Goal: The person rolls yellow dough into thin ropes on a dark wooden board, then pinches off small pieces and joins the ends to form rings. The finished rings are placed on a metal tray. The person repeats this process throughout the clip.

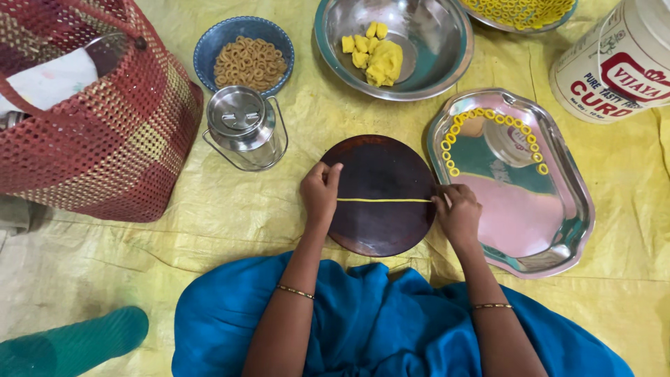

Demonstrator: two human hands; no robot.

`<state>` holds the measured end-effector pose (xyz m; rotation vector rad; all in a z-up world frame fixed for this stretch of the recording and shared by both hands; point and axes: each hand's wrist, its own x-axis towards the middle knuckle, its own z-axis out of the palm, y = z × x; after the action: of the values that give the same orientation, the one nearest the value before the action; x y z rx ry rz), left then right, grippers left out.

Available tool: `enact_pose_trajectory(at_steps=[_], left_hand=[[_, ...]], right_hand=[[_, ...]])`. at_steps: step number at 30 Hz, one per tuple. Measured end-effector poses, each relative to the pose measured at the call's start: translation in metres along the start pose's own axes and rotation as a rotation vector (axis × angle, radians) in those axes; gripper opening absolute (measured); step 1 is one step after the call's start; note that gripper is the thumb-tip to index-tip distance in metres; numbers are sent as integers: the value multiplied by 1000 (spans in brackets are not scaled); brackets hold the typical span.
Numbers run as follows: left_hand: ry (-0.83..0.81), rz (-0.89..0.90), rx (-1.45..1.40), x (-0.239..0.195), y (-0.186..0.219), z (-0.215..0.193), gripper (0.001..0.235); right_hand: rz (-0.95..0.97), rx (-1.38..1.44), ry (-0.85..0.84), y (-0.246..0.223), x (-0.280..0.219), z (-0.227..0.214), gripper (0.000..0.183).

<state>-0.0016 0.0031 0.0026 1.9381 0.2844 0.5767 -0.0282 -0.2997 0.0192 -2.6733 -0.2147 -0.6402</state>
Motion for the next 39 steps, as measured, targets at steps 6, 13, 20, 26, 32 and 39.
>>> enact_pose_trajectory(at_steps=[6, 13, 20, 26, 32, 39], left_hand=[[-89, 33, -378, -5, 10, -11, 19], [52, 15, 141, -13, 31, -61, 39], [477, 544, 550, -23, 13, -102, 54], [-230, -302, -608, -56, -7, -78, 17], [-531, -415, -751, -132, 37, -29, 28], [-461, 108, -571, -150, 69, -33, 12]], right_hand=[[197, 346, 26, 2, -3, -2, 12], [366, 419, 60, 21, -14, -2, 34], [651, 940, -33, 28, -27, -15, 14], [650, 1322, -122, 14, -57, -16, 14], [818, 1613, -234, -38, -87, -21, 32], [800, 1787, -413, -97, -97, -53, 64]])
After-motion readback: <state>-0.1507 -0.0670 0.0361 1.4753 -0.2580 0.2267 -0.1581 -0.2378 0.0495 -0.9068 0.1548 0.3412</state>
